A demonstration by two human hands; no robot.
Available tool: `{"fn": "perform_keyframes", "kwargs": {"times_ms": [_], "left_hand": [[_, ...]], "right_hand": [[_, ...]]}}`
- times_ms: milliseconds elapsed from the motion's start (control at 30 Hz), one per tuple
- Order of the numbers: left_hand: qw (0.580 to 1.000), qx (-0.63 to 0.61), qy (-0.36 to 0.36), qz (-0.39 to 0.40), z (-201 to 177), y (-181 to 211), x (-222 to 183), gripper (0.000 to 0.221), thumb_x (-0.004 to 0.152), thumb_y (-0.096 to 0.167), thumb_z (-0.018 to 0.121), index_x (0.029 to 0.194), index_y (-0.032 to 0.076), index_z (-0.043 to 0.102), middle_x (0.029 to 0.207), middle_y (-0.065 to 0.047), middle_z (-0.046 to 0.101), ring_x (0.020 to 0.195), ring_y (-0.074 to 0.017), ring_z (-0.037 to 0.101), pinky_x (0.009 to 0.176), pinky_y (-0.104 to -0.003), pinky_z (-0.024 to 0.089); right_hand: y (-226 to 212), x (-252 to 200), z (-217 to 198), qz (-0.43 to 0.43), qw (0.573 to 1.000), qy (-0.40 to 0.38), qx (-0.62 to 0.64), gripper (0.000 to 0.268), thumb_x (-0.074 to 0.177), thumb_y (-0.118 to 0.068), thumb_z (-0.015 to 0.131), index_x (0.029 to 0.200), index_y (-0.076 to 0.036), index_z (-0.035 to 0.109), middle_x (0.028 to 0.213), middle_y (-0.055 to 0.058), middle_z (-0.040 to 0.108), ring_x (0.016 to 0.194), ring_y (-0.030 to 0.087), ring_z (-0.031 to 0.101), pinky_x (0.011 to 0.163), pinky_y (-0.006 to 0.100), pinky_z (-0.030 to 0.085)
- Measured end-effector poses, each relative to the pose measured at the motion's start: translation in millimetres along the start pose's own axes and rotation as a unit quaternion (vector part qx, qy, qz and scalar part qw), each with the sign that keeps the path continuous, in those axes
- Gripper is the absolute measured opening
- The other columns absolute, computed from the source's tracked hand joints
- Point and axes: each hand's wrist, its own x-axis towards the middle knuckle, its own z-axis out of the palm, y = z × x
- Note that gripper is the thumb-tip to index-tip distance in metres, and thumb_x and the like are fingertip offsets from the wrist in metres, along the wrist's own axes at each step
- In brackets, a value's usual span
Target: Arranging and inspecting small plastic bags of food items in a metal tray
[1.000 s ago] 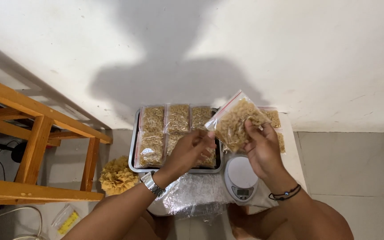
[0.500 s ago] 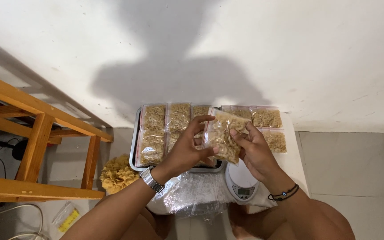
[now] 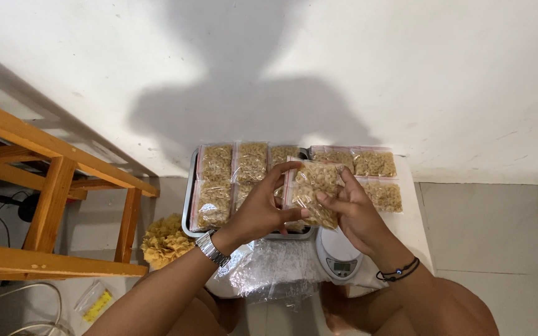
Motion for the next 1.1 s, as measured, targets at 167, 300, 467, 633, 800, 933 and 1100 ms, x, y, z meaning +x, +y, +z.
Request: {"fn": "perform_keyframes", "kwargs": {"times_ms": [167, 300, 467, 633, 800, 933, 1100], "left_hand": [[0.997, 0.080, -0.011, -0.015, 2.5, 18.6, -2.8, 0.082, 0.084, 0.002, 0.073, 0.152, 0.004, 0.029, 0.141, -0.040, 0.043, 0.061, -0.0289, 0.073, 0.044, -0.029, 0.063], [0.950, 0.305, -0.009, -0.063, -5.4, 32.4, -7.9, 0.069, 0.097, 0.014, 0.052, 0.156, 0.003, 0.017, 0.144, -0.039, 0.046, 0.097, -0.0530, 0.072, 0.086, -0.060, 0.055], [0.923, 0.382, 0.030, -0.039, -36.6, 21.4, -1.1, 0.056, 0.104, 0.017, 0.042, 0.154, 0.001, 0.025, 0.140, -0.037, 0.051, 0.120, -0.0568, 0.058, 0.102, -0.066, 0.044], [0.891, 0.450, 0.025, -0.050, -79.4, -6.1, 8.4, 0.048, 0.103, 0.020, 0.044, 0.150, 0.009, 0.037, 0.138, -0.026, 0.058, 0.121, -0.0488, 0.060, 0.102, -0.060, 0.046], [0.875, 0.481, -0.028, -0.050, -94.1, 1.8, -1.7, 0.042, 0.104, 0.018, 0.040, 0.144, 0.003, 0.045, 0.129, -0.029, 0.064, 0.115, -0.0502, 0.063, 0.097, -0.060, 0.050], [0.864, 0.496, -0.064, -0.052, -107.3, -8.4, -4.4, 0.043, 0.104, 0.015, 0.039, 0.143, -0.001, 0.045, 0.124, -0.030, 0.067, 0.112, -0.0508, 0.064, 0.094, -0.060, 0.051], [0.800, 0.562, -0.140, -0.160, -109.9, -10.1, -10.8, 0.052, 0.098, 0.012, 0.044, 0.149, 0.000, 0.042, 0.122, -0.028, 0.067, 0.111, -0.0485, 0.065, 0.091, -0.058, 0.054]], "right_hand": [[26.3, 19.2, -21.6, -0.005, 1.000, -0.001, -0.017, 0.073, 0.091, 0.007, 0.058, 0.156, -0.007, 0.028, 0.127, 0.023, 0.060, 0.110, 0.032, 0.064, 0.090, 0.046, 0.056], [22.5, 19.2, -13.6, -0.003, 0.998, 0.034, -0.049, 0.081, 0.091, 0.007, 0.059, 0.159, 0.001, 0.014, 0.126, 0.021, 0.056, 0.104, 0.025, 0.059, 0.088, 0.043, 0.055], [16.8, 22.1, -11.0, 0.006, 0.996, 0.064, -0.064, 0.072, 0.091, 0.008, 0.060, 0.154, -0.003, 0.027, 0.119, 0.014, 0.059, 0.099, 0.020, 0.061, 0.084, 0.037, 0.057], [25.9, 33.7, -8.9, 0.018, 0.991, 0.083, -0.107, 0.081, 0.090, 0.005, 0.064, 0.157, 0.000, 0.019, 0.117, 0.013, 0.051, 0.095, 0.015, 0.054, 0.079, 0.032, 0.053], [19.7, 28.6, 38.5, 0.110, 0.975, 0.114, -0.153, 0.096, 0.089, -0.004, 0.068, 0.163, -0.003, 0.007, 0.158, 0.029, 0.027, 0.145, 0.035, 0.036, 0.114, 0.043, 0.034], [45.4, 42.8, 43.4, 0.149, 0.971, 0.100, -0.158, 0.091, 0.093, -0.010, 0.064, 0.164, -0.006, 0.006, 0.163, 0.026, 0.020, 0.151, 0.036, 0.026, 0.118, 0.044, 0.027], [52.6, 45.7, 92.8, 0.097, 0.980, 0.112, -0.132, 0.020, 0.092, -0.009, 0.064, 0.111, -0.011, 0.062, 0.068, -0.005, 0.043, 0.055, 0.008, 0.041, 0.047, 0.023, 0.029]]}}
